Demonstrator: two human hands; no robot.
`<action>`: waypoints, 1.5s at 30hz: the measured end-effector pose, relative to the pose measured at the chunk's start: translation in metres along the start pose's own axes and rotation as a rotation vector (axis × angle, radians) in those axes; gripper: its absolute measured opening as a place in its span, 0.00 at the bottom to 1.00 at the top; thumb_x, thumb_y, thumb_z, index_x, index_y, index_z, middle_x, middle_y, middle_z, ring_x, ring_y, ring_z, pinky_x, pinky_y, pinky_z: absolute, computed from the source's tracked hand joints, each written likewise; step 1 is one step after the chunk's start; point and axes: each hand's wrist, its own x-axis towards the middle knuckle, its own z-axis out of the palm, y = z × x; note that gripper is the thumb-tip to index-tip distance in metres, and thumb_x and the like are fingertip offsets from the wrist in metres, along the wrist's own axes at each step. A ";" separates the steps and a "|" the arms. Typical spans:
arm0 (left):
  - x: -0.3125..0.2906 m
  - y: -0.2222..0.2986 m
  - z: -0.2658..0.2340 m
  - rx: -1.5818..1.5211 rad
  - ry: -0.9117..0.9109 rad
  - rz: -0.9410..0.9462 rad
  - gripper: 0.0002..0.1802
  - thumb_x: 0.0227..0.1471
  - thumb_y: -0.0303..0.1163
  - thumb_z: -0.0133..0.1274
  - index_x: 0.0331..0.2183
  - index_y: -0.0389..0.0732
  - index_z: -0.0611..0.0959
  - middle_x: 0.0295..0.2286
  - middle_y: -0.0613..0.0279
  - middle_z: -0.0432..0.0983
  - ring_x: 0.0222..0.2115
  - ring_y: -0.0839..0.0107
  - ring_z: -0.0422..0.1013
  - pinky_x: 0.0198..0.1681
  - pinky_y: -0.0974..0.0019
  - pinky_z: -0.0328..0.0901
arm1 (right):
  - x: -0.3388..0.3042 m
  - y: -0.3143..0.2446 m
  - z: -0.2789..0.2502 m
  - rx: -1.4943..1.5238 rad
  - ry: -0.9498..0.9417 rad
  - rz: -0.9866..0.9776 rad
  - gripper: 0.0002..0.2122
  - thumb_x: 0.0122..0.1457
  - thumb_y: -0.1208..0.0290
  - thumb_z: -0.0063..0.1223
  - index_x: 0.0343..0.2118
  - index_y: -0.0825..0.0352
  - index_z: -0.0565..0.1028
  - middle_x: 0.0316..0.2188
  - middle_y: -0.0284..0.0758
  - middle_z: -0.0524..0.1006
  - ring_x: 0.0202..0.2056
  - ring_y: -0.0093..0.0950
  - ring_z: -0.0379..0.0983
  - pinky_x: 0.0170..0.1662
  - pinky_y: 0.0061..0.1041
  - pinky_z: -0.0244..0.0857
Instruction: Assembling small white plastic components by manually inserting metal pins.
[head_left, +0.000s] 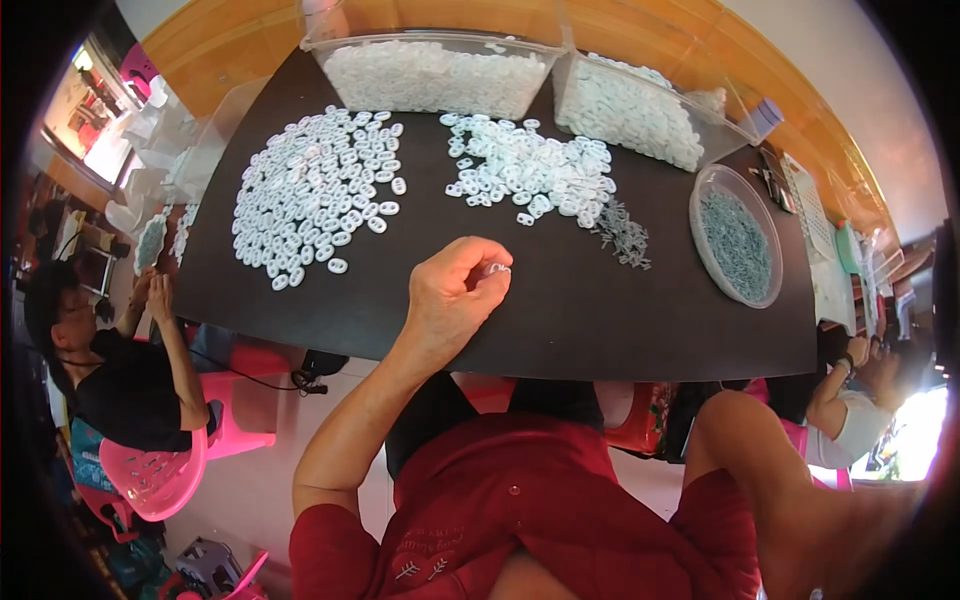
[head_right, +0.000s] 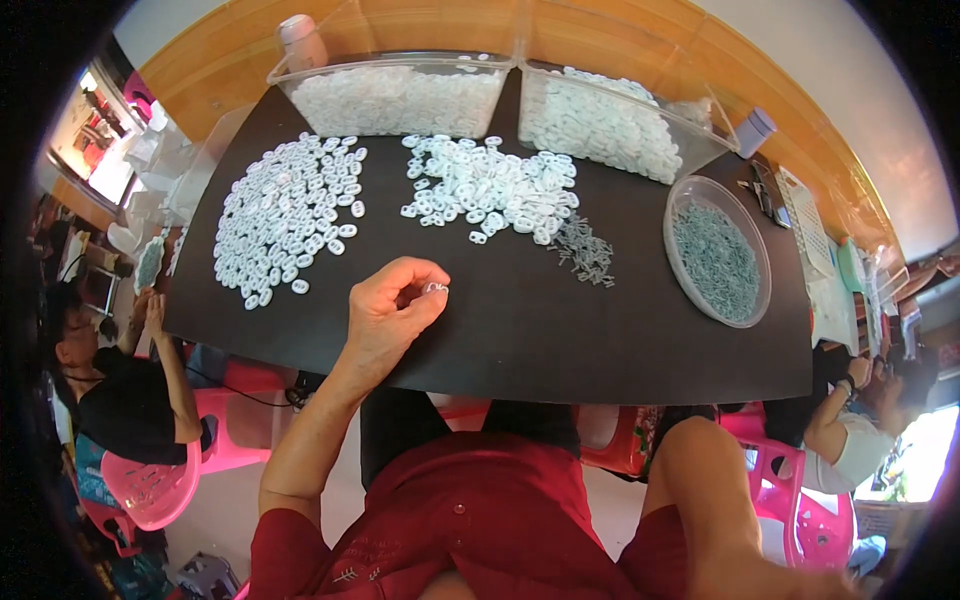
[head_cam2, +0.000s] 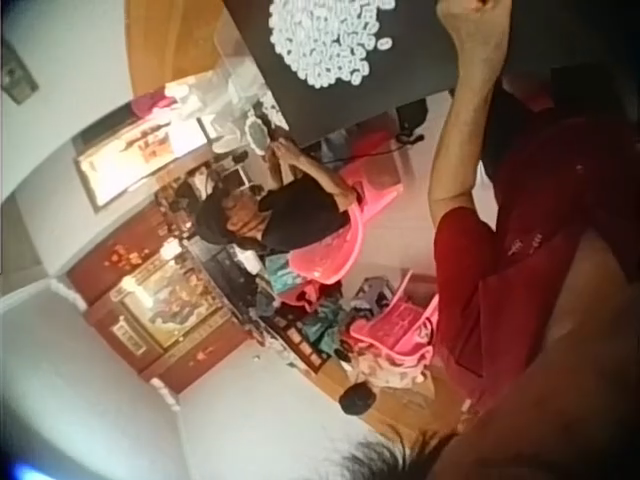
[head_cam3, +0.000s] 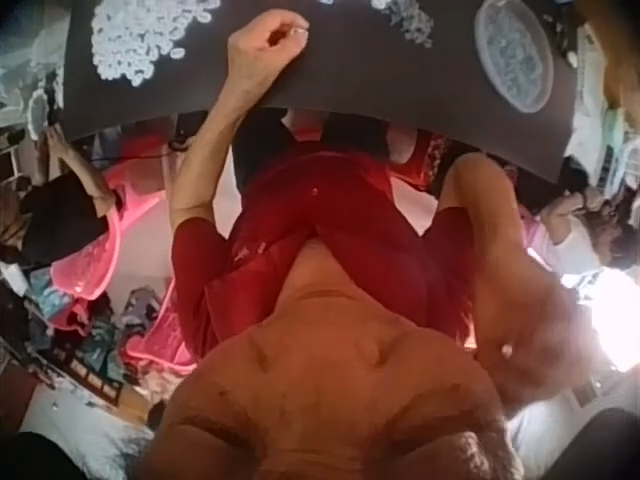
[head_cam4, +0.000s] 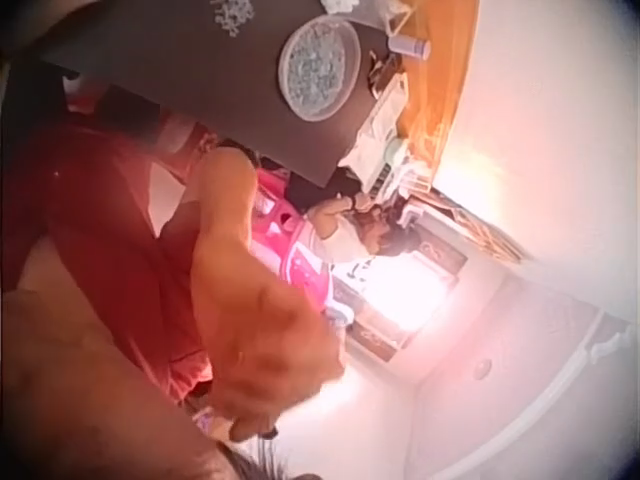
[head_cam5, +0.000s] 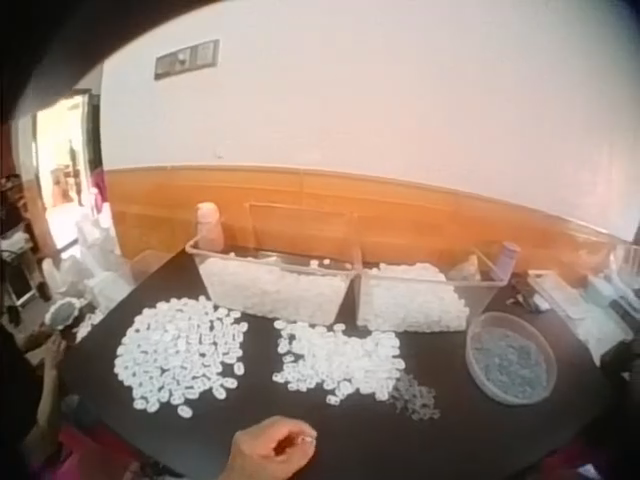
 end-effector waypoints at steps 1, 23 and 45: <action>0.000 0.001 0.001 -0.070 -0.034 -0.057 0.08 0.44 0.21 0.54 0.32 0.38 0.79 0.21 0.69 0.69 0.20 0.83 0.62 0.23 0.78 0.59 | -0.019 0.012 -0.003 -0.270 -0.074 0.113 0.05 0.50 0.74 0.52 0.30 0.67 0.74 0.31 0.35 0.73 0.35 0.30 0.68 0.37 0.31 0.61; -0.009 -0.008 0.025 -0.430 -0.135 -0.299 0.07 0.52 0.27 0.53 0.34 0.34 0.78 0.24 0.63 0.74 0.21 0.82 0.67 0.23 0.80 0.61 | -0.176 0.173 0.016 -0.763 -0.594 0.664 0.09 0.41 0.78 0.59 0.29 0.64 0.76 0.22 0.33 0.70 0.28 0.33 0.65 0.32 0.31 0.59; -0.011 -0.010 0.025 -0.362 -0.168 -0.304 0.09 0.52 0.30 0.53 0.33 0.34 0.79 0.22 0.67 0.72 0.21 0.84 0.65 0.22 0.81 0.59 | -0.183 0.167 0.002 -0.755 -0.694 0.583 0.08 0.40 0.81 0.56 0.25 0.62 0.76 0.21 0.31 0.68 0.27 0.31 0.64 0.30 0.29 0.57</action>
